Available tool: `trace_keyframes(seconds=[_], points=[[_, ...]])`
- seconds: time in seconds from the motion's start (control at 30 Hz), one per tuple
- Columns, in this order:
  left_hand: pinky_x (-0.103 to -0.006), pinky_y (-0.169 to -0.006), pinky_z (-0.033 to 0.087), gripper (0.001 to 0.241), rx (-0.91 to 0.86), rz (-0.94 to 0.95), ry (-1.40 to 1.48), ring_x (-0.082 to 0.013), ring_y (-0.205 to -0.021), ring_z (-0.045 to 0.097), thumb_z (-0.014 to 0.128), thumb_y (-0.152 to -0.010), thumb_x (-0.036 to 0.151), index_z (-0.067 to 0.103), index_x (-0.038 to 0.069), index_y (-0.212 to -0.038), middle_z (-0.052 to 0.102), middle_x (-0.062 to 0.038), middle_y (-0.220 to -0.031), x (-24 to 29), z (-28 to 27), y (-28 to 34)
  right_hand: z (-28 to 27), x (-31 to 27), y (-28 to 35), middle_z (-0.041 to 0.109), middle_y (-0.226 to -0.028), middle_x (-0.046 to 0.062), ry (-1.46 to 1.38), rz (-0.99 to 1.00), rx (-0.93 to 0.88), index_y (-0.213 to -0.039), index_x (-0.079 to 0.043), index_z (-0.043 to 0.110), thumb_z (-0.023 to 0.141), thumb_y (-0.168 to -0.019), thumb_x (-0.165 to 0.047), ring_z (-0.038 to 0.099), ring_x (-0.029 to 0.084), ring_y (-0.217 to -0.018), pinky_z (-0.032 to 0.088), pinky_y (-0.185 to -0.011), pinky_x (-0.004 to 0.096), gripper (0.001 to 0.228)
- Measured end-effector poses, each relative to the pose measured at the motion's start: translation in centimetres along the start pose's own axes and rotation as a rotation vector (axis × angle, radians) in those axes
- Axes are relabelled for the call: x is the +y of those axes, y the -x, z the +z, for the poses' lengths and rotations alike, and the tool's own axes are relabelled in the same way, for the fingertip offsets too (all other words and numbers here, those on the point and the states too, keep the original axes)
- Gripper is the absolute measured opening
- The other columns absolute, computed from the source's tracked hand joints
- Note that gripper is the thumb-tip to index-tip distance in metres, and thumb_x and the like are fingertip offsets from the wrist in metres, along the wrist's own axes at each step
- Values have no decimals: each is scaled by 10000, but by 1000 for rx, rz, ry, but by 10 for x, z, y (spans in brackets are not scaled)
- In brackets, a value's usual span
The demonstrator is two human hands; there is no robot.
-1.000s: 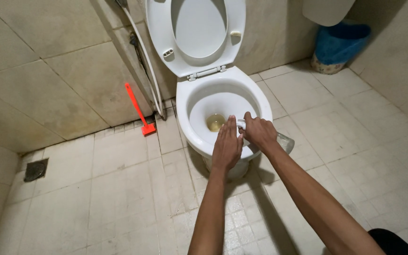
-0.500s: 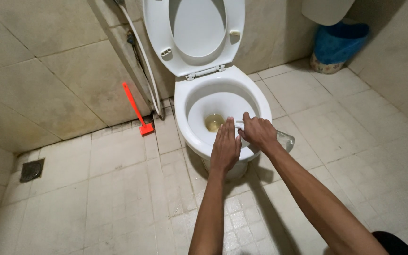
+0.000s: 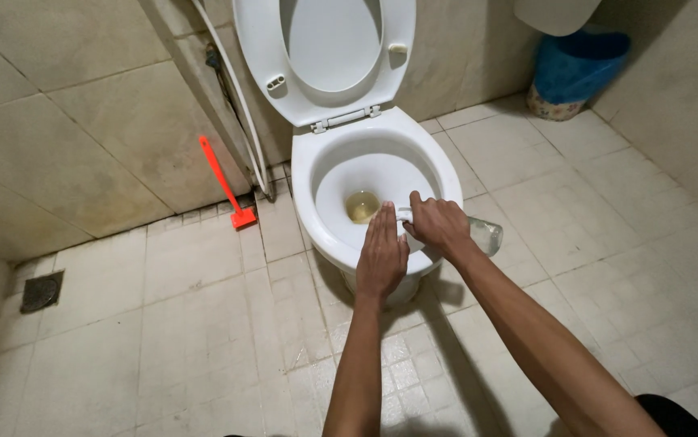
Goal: The person washes their hands using a handheld bidet sprayer, then uses a yellow sponge to wipe the toilet tank and seat. They continue to rinse the toilet bowl and seat with the sprayer, focusing on the rim and hinges.
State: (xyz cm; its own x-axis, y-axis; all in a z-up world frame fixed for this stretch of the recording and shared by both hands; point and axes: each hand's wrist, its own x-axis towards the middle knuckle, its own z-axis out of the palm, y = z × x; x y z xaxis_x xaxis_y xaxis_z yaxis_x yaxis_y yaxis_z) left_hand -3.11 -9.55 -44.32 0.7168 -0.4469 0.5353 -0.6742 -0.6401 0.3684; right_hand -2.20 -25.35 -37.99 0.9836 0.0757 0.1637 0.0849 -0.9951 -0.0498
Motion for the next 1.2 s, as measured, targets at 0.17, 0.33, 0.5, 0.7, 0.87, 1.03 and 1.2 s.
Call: trace_keyframes(seconds=[0.17, 0.33, 0.5, 0.7, 0.87, 1.03, 1.2], points=[[-434, -1295, 238, 598, 8, -9, -8, -350, -1525, 359, 345, -1061, 194, 266, -118, -1565, 358, -279, -1619, 0, 3, 2, -4, -3, -2, 718, -694, 146, 11, 40, -118, -1091, -45, 566, 715, -926, -406, 741, 306, -650, 582, -568, 423, 424], [-434, -1291, 237, 599, 11, -14, -23, -351, -1518, 361, 333, -1061, 186, 259, -122, -1569, 360, -288, -1616, -2, 7, 3, -6, -6, -1, 725, -680, 148, -1, 53, -150, -1139, -61, 550, 712, -925, -408, 737, 312, -632, 580, -549, 428, 439], [-429, -1290, 234, 597, 16, -11, 2, -350, -1525, 351, 320, -1068, 189, 247, -122, -1573, 344, -290, -1627, -3, 9, 2, -1, -4, -3, 718, -672, 138, 16, 49, -124, -1106, -57, 581, 726, -919, -419, 734, 301, -639, 578, -567, 419, 432], [-431, -1300, 234, 593, 11, -16, -5, -346, -1534, 353, 313, -1072, 187, 250, -123, -1573, 342, -280, -1636, 0, 5, 4, -2, -2, -2, 725, -709, 140, 79, 29, -130, -1113, -31, 576, 711, -946, -426, 749, 288, -650, 592, -577, 402, 450], [-435, -1306, 236, 608, 33, -44, -1, -344, -1538, 351, 332, -1060, 192, 249, -122, -1574, 340, -286, -1634, 0, 3, 4, -4, -5, -13, 734, -728, 152, 17, 28, -122, -1158, -52, 551, 722, -922, -393, 747, 322, -677, 585, -597, 441, 448], [-448, -1299, 218, 675, 112, -106, 10, -379, -1551, 305, 388, -1029, 220, 213, -147, -1569, 284, -319, -1650, 0, 6, 4, -4, -11, -27, 736, -721, 163, -32, -18, -146, -1184, -71, 531, 714, -920, -391, 742, 346, -675, 574, -606, 462, 453], [-455, -1308, 207, 723, 136, -165, 13, -398, -1561, 281, 394, -1011, 240, 183, -151, -1582, 256, -331, -1658, 4, 3, 5, 2, -12, -37, 731, -733, 173, 0, -106, -139, -1099, -52, 532, 721, -924, -413, 733, 351, -678, 570, -608, 466, 443]])
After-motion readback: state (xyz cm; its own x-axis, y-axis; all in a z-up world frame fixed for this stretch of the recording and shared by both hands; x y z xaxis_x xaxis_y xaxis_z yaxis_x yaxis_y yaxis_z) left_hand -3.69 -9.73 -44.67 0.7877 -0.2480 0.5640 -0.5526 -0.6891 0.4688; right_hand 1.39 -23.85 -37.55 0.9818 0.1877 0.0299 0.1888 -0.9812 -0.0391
